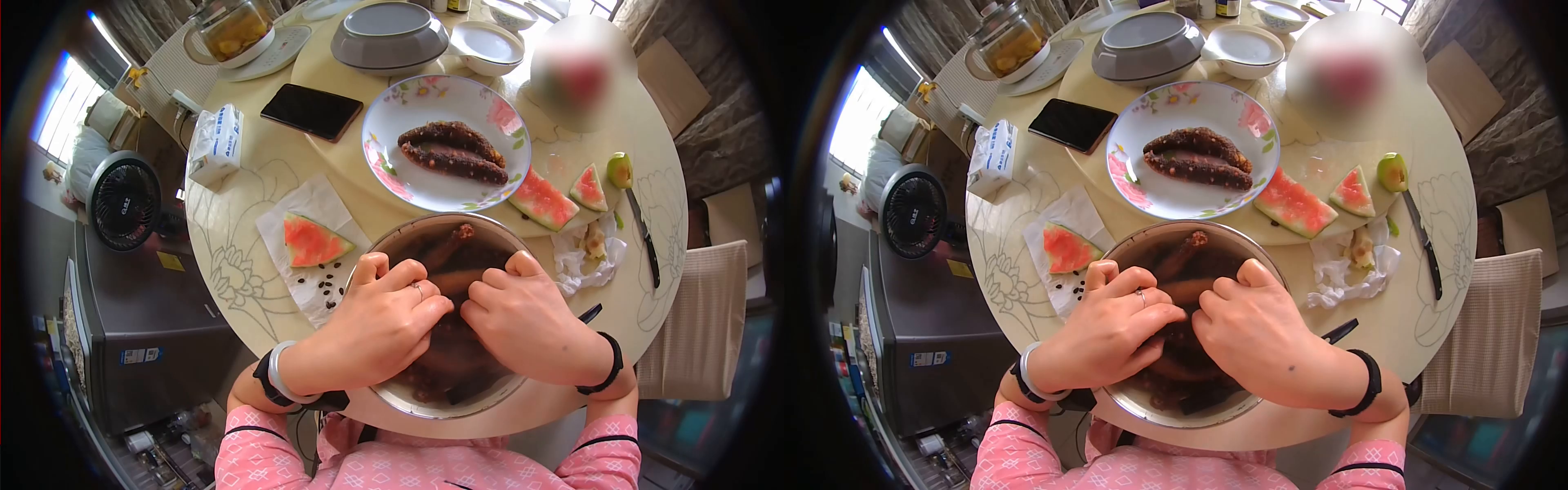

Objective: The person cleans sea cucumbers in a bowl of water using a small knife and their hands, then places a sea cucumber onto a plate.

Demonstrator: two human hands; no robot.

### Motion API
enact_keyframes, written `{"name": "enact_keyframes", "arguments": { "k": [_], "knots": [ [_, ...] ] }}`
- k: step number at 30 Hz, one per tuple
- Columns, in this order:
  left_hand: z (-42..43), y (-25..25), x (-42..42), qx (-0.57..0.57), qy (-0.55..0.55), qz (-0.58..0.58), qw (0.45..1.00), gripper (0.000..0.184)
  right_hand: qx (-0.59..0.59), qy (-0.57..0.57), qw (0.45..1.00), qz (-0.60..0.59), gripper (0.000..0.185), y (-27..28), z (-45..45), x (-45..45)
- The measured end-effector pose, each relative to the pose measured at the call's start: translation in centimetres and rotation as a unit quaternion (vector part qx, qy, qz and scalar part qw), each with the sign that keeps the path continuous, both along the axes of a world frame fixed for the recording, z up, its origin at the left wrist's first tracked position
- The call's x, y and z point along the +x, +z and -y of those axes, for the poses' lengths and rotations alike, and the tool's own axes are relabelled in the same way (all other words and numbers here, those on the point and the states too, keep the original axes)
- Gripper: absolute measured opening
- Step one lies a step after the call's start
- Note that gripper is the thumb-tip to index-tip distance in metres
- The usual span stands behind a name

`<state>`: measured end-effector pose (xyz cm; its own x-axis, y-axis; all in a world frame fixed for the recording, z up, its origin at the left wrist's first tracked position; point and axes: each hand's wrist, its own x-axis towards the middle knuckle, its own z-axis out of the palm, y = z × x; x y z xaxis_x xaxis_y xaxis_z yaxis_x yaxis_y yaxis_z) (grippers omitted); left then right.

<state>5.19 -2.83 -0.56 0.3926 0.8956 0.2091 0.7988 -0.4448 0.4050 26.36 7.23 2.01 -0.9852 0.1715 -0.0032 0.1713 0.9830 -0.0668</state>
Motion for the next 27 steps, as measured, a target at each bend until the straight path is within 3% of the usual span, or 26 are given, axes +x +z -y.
{"name": "enact_keyframes", "arguments": {
  "k": [15, 27],
  "knots": [
    [-0.2, -0.2, 0.0, 0.065, 0.046, 0.147, 0.986, 0.037, -0.128, -0.100, 0.976, -0.145, 0.016, 2.3, -0.5, 0.3],
    [-0.4, -0.5, -0.3, 0.051, 0.041, 0.170, 0.983, 0.042, -0.118, -0.064, 0.984, -0.118, 0.019, 1.5, -0.7, 0.4]
  ]
}}
